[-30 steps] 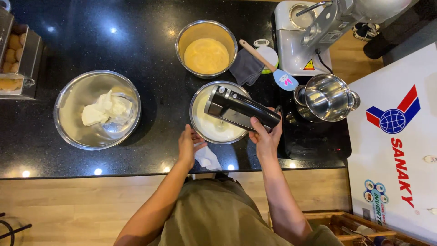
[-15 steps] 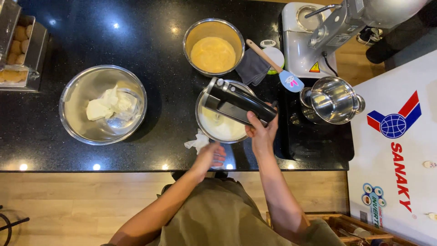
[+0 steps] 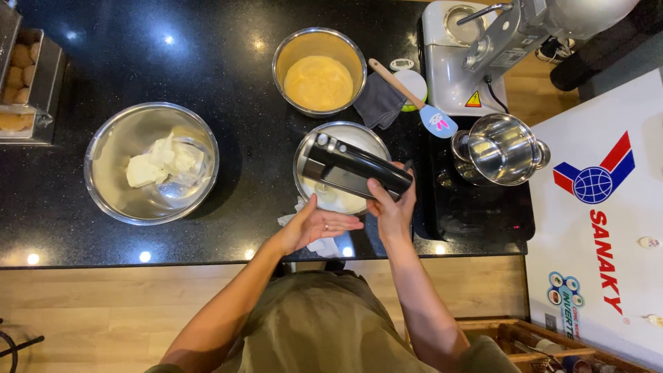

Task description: Use an electric hand mixer to whip ingredients in a stainless steel bowl.

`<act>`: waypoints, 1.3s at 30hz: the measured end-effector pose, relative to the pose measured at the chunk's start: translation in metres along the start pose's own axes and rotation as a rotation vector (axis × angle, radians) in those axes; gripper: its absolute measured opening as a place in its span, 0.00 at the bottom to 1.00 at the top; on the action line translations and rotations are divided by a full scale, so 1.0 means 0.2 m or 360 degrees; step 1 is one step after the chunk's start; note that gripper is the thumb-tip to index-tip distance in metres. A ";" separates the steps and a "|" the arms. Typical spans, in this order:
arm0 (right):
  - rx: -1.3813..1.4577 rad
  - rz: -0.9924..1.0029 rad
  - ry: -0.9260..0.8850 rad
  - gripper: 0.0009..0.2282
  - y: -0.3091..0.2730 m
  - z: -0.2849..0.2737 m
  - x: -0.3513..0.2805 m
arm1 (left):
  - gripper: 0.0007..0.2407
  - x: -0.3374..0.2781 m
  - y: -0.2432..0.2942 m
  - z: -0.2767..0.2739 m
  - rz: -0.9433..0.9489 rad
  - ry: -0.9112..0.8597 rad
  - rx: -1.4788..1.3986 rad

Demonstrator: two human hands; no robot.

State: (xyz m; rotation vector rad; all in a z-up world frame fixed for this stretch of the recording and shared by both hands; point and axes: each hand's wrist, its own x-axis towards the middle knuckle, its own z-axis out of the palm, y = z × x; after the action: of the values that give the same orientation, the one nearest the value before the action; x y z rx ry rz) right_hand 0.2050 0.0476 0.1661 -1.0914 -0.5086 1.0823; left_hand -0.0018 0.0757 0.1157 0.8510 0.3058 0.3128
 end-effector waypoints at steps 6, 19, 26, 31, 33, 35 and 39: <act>-0.0024 -0.0057 -0.0067 0.21 0.01 0.02 0.05 | 0.48 0.03 0.04 -0.01 0.0093 -0.0131 -0.0087; -0.0054 -0.0008 0.0041 0.21 -0.08 -0.12 -0.05 | 0.53 0.04 0.04 -0.03 0.0038 -0.0186 -0.0073; 0.0006 -0.0068 -0.0183 0.20 0.03 0.00 0.06 | 0.52 0.03 0.05 -0.05 0.0106 -0.0186 -0.0094; -0.0059 -0.0052 -0.0033 0.20 -0.05 -0.10 0.08 | 0.52 0.04 0.05 -0.06 0.0090 -0.0184 -0.0076; -0.0096 -0.0058 0.0033 0.21 -0.08 -0.16 0.06 | 0.52 0.04 0.04 -0.06 0.0089 -0.0171 -0.0065; -0.0039 -0.0107 0.0000 0.20 -0.11 -0.20 0.04 | 0.52 0.05 0.04 -0.07 0.0084 -0.0164 -0.0077; -0.0054 -0.0068 0.0024 0.20 -0.10 -0.15 0.03 | 0.51 0.04 0.05 -0.08 0.0078 -0.0177 -0.0064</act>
State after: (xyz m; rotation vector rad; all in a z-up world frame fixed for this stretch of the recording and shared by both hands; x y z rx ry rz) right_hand 0.2399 0.0386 0.1697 -1.1131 -0.5377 1.0308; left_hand -0.0011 0.0959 0.1128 0.8341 0.1749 0.3152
